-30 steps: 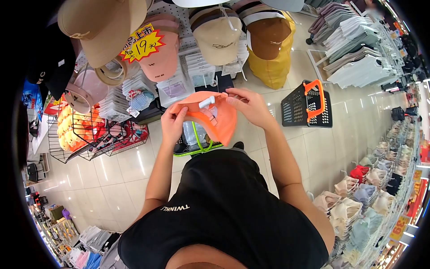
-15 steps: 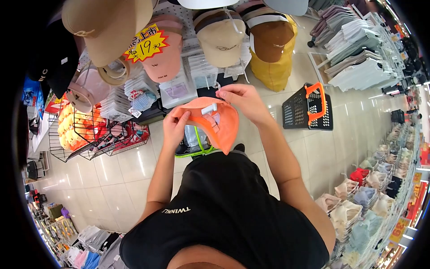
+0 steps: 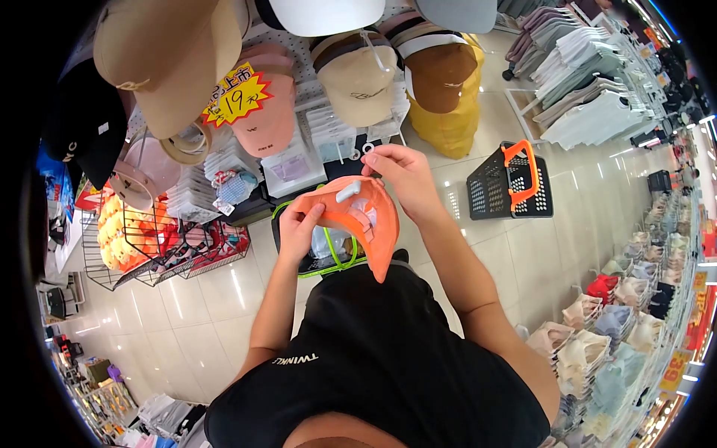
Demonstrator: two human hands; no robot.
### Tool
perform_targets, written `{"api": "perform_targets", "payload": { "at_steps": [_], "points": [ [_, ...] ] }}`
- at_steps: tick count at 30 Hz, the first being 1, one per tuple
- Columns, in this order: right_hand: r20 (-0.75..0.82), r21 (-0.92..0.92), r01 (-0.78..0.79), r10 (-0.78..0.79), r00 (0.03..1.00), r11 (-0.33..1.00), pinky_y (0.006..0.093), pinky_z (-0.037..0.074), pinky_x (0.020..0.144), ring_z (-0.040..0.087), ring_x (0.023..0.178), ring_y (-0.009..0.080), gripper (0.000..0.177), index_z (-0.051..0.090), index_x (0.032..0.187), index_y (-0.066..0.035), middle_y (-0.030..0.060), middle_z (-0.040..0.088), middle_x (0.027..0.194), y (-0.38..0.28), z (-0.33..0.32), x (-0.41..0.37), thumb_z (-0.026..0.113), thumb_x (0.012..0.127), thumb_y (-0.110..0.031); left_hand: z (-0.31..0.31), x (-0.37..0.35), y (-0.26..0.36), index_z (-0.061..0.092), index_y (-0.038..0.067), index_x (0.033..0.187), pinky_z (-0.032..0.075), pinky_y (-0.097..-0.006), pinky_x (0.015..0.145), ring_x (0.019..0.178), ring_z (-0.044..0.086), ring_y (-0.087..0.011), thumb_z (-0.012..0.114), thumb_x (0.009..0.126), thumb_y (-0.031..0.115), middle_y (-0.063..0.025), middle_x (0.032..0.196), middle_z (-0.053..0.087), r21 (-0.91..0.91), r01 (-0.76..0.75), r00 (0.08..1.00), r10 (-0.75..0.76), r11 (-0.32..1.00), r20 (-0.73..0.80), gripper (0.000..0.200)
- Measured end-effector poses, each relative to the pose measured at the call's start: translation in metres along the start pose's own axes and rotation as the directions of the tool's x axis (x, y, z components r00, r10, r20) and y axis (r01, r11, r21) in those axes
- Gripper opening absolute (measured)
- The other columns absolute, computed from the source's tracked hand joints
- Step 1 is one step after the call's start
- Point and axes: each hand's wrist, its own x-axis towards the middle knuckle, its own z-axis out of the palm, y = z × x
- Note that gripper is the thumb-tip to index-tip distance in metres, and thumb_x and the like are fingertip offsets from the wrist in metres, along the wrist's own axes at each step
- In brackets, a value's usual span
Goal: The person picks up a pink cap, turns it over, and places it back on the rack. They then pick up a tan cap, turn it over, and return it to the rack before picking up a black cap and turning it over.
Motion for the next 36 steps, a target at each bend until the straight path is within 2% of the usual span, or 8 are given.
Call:
{"api": "perform_targets", "payload": {
  "at_steps": [9,14,16,17,19,25,30,36],
  "points": [
    [-0.045,0.087,0.12,-0.116,0.992,0.989,0.0262,0.053,0.069,0.063,0.075,0.0141,0.013,0.065,0.099,0.005,0.0092,0.066,0.084,-0.024,0.006,0.0,0.06,0.095,-0.007,0.026,0.01,0.004,0.064,0.001,0.117,0.048,-0.022,0.077,0.088,0.061,-0.0068,0.068,0.094,0.015,-0.0013,0.102,0.069,-0.166,0.026,0.997,-0.014,0.986,0.072,0.027],
    [-0.069,0.081,0.192,-0.187,0.98,0.978,0.024,0.051,0.069,0.062,0.075,0.0122,0.015,0.066,0.1,0.004,0.0074,0.067,0.083,-0.058,0.002,0.009,0.062,0.095,-0.009,0.035,0.03,0.017,0.049,0.001,0.135,0.047,-0.0275,0.093,0.112,0.059,-0.0153,0.067,0.093,0.008,-0.0081,0.123,0.061,-0.223,-0.009,0.988,0.043,0.975,0.148,0.047],
    [-0.06,0.057,0.239,-0.235,0.97,0.969,0.023,0.049,0.07,0.062,0.077,0.011,0.016,0.067,0.1,0.004,0.0056,0.067,0.082,-0.081,0.0,0.016,0.063,0.095,-0.011,0.034,0.042,0.006,0.037,0.001,0.143,0.043,-0.0321,0.102,0.128,0.05,-0.0224,0.066,0.092,0.005,-0.0129,0.138,0.05,-0.191,-0.135,0.985,0.152,0.972,0.08,0.058],
    [-0.061,0.017,0.305,-0.303,0.951,0.952,0.0227,0.05,0.067,0.062,0.073,0.0109,0.016,0.067,0.101,0.004,0.0068,0.067,0.082,-0.094,-0.001,0.022,0.063,0.095,-0.011,0.027,0.045,0.003,0.033,0.002,0.146,0.04,-0.0347,0.106,0.136,0.043,-0.0258,0.064,0.093,0.004,-0.0153,0.145,0.043,-0.182,-0.091,0.987,0.113,0.979,0.117,0.061],
    [-0.066,-0.03,0.402,-0.403,0.913,0.915,0.0224,0.05,0.064,0.062,0.07,0.0109,0.017,0.066,0.101,0.004,0.008,0.067,0.081,-0.124,-0.006,0.032,0.062,0.095,-0.011,0.02,0.045,-0.006,0.036,0.002,0.144,0.04,-0.0346,0.106,0.133,0.046,-0.025,0.064,0.093,0.005,-0.0146,0.144,0.044,-0.234,-0.071,0.988,0.101,0.97,0.118,0.059],
    [-0.085,-0.199,0.502,-0.526,0.846,0.841,0.0228,0.05,0.066,0.062,0.071,0.0102,0.019,0.068,0.099,0.003,0.0061,0.067,0.081,-0.22,-0.013,0.054,0.066,0.093,-0.015,-0.005,0.007,-0.026,0.046,-0.001,0.136,0.043,-0.0311,0.1,0.12,0.055,-0.0188,0.063,0.094,0.008,-0.0113,0.134,0.053,0.034,0.112,0.991,-0.114,0.993,0.069,0.046],
    [-0.057,-0.279,0.589,-0.625,0.778,0.759,0.0239,0.051,0.069,0.064,0.075,0.0116,0.022,0.068,0.1,0.004,0.0065,0.067,0.084,-0.279,-0.019,0.074,0.066,0.093,-0.016,-0.018,-0.03,-0.059,0.05,-0.003,0.132,0.05,-0.0307,0.087,0.108,0.064,-0.0223,0.064,0.091,0.017,-0.0146,0.13,0.056,0.012,0.199,0.98,-0.199,0.98,-0.031,0.047],
    [-0.04,-0.265,0.651,-0.683,0.73,0.711,0.0233,0.051,0.069,0.064,0.076,0.0115,0.021,0.068,0.101,0.004,0.0067,0.068,0.085,-0.324,-0.038,0.103,0.067,0.092,-0.015,-0.019,-0.051,-0.06,0.051,0.0,0.13,0.048,-0.0305,0.084,0.107,0.065,-0.0235,0.061,0.092,0.01,-0.0106,0.125,0.058,-0.047,0.221,0.969,-0.225,0.974,-0.105,0.041]
  ]
}}
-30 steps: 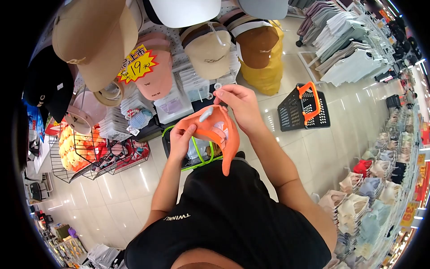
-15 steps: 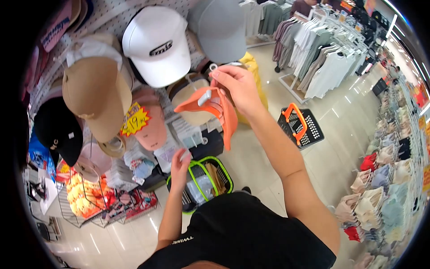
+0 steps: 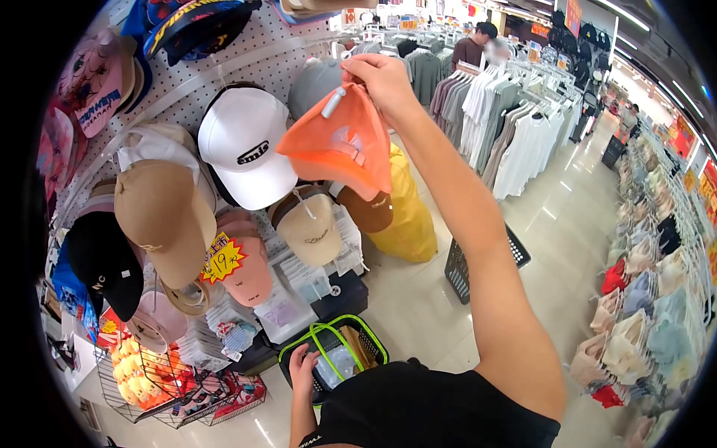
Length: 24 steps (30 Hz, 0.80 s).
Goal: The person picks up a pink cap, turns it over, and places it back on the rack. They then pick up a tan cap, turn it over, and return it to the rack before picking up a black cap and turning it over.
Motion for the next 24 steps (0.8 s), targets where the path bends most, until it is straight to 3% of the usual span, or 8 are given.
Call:
{"api": "perform_targets", "payload": {
  "at_steps": [4,7,9,19,24],
  "points": [
    [0.0,0.016,0.003,-0.003,1.0,1.0,0.0222,0.051,0.068,0.064,0.073,0.0105,0.019,0.069,0.102,0.002,0.005,0.068,0.083,-0.009,-0.015,0.023,0.067,0.092,-0.014,0.004,-0.009,0.005,0.052,0.0,0.129,0.049,-0.0311,0.086,0.107,0.065,-0.0238,0.06,0.091,0.009,-0.0108,0.115,0.062,0.003,-0.006,0.999,0.006,1.0,-0.05,0.04],
    [0.017,0.048,-0.009,0.008,1.0,0.999,0.0228,0.052,0.07,0.065,0.075,0.0122,0.018,0.068,0.102,0.003,0.0057,0.068,0.084,-0.012,-0.022,0.036,0.065,0.092,-0.011,0.005,-0.013,0.003,0.054,0.002,0.128,0.048,-0.0305,0.085,0.107,0.065,-0.0209,0.061,0.092,0.015,-0.0084,0.119,0.061,0.007,-0.004,1.0,0.004,1.0,-0.019,0.039],
    [-0.034,0.115,-0.012,0.016,0.999,0.993,0.0242,0.051,0.065,0.062,0.068,0.0123,0.017,0.069,0.093,0.007,0.0071,0.067,0.08,-0.012,-0.021,0.042,0.065,0.091,-0.01,0.006,-0.015,0.0,0.054,0.002,0.127,0.048,-0.0303,0.085,0.107,0.065,-0.0207,0.061,0.092,0.015,-0.0085,0.116,0.062,0.007,-0.009,0.999,0.009,1.0,-0.032,0.038],
    [-0.014,0.148,-0.051,0.053,0.998,0.988,0.0275,0.051,0.067,0.063,0.073,0.016,0.018,0.068,0.094,0.009,0.0107,0.067,0.083,-0.006,-0.029,0.068,0.065,0.088,-0.007,0.017,-0.021,0.003,0.057,0.001,0.125,0.049,-0.0309,0.086,0.107,0.065,-0.0216,0.062,0.092,0.013,-0.0091,0.119,0.062,0.007,0.014,1.0,-0.014,1.0,0.009,0.035],
    [0.017,0.159,-0.053,0.051,0.999,0.986,0.0273,0.051,0.069,0.063,0.073,0.0166,0.017,0.067,0.093,0.009,0.0106,0.067,0.083,-0.008,-0.03,0.07,0.065,0.088,-0.008,0.051,0.0,0.055,0.058,-0.001,0.123,0.049,-0.0305,0.09,0.106,0.065,-0.0204,0.061,0.092,0.009,-0.0105,0.12,0.063,0.035,-0.144,0.981,0.138,0.989,0.134,0.033]
  ]
}}
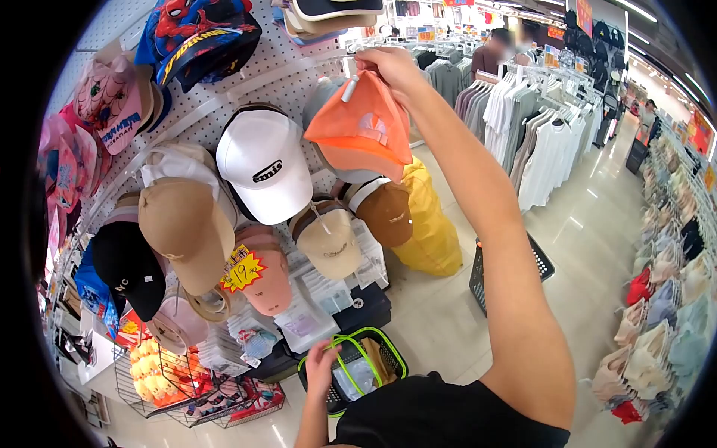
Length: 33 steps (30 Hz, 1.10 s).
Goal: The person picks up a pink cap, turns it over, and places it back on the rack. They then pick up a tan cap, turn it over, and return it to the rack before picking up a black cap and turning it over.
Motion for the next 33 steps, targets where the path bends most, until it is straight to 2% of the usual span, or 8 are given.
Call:
{"api": "perform_targets", "payload": {
  "at_steps": [3,8,9,14,16,19,27,33],
  "points": [
    [0.023,-0.018,0.006,-0.005,1.0,1.0,0.0275,0.051,0.069,0.063,0.073,0.0166,0.016,0.067,0.09,0.008,0.0104,0.067,0.082,0.003,-0.002,-0.004,0.065,0.087,-0.008,0.034,0.043,0.068,0.055,-0.001,0.128,0.045,-0.0322,0.098,0.109,0.061,-0.0184,0.059,0.097,0.009,-0.0097,0.121,0.063,0.022,-0.268,0.958,0.264,0.963,0.114,0.034],
    [0.069,-0.045,-0.025,0.028,0.997,0.999,0.0244,0.05,0.07,0.063,0.074,0.0132,0.018,0.068,0.097,0.007,0.0077,0.067,0.083,0.013,-0.008,0.006,0.066,0.09,-0.01,0.114,0.104,0.239,0.054,-0.001,0.13,0.043,-0.035,0.1,0.116,0.058,-0.0237,0.063,0.09,0.011,-0.0148,0.125,0.063,0.398,-0.79,0.583,0.772,0.466,0.254,0.043],
    [0.076,-0.042,-0.034,0.037,0.996,0.999,0.0244,0.05,0.07,0.063,0.074,0.0132,0.018,0.068,0.097,0.007,0.0077,0.067,0.083,0.014,-0.008,0.006,0.066,0.09,-0.01,0.131,0.117,0.263,0.054,-0.002,0.13,0.043,-0.0354,0.1,0.117,0.058,-0.0242,0.062,0.091,0.011,-0.0154,0.127,0.062,0.356,-0.789,0.595,0.767,0.5,0.24,0.042],
    [0.118,-0.092,-0.043,0.054,0.992,0.995,0.0245,0.051,0.073,0.064,0.078,0.0137,0.018,0.068,0.097,0.006,0.0087,0.068,0.086,0.014,-0.011,0.011,0.066,0.089,-0.009,0.202,0.184,0.351,0.051,-0.003,0.132,0.046,-0.0397,0.097,0.115,0.059,-0.0324,0.063,0.09,0.016,-0.0201,0.125,0.061,0.443,-0.891,0.244,0.927,0.098,0.285,0.047],
    [0.125,-0.09,-0.05,0.061,0.99,0.995,0.0257,0.052,0.073,0.064,0.078,0.0143,0.017,0.069,0.096,0.006,0.009,0.068,0.086,0.017,-0.013,0.017,0.067,0.089,-0.009,0.22,0.211,0.361,0.049,-0.003,0.134,0.047,-0.0434,0.095,0.116,0.058,-0.0352,0.064,0.088,0.022,-0.021,0.127,0.059,0.601,-0.763,0.05,0.905,-0.238,0.422,0.054],
    [0.121,-0.004,-0.095,0.095,0.988,0.995,0.0295,0.051,0.064,0.063,0.07,0.0166,0.013,0.068,0.083,0.006,0.0102,0.067,0.078,0.023,-0.012,0.024,0.067,0.087,-0.007,0.239,0.247,0.354,0.047,-0.002,0.136,0.046,-0.0453,0.096,0.121,0.055,-0.0326,0.064,0.087,0.025,-0.0188,0.134,0.055,0.699,-0.67,0.123,0.891,-0.25,0.437,0.059],
    [0.219,-0.06,-0.068,0.08,0.972,0.996,0.0291,0.053,0.076,0.064,0.082,0.0164,0.017,0.071,0.096,0.004,0.0097,0.07,0.092,0.046,-0.016,0.051,0.065,0.091,-0.011,0.264,0.283,0.339,0.037,0.001,0.145,0.04,-0.0467,0.101,0.131,0.046,-0.0281,0.065,0.085,0.028,-0.0146,0.146,0.044,0.821,-0.51,0.185,0.9,-0.256,0.395,0.072],
    [0.303,-0.225,0.197,-0.124,0.945,0.954,0.0273,0.051,0.072,0.063,0.076,0.0132,0.023,0.075,0.094,0.001,0.0073,0.071,0.085,0.075,-0.019,0.086,0.068,0.088,-0.021,0.261,0.296,0.342,0.036,0.001,0.147,0.039,-0.0447,0.103,0.133,0.045,-0.0286,0.064,0.084,0.027,-0.0151,0.145,0.045,0.866,-0.425,0.217,0.899,-0.265,0.381,0.074]
  ]
}}
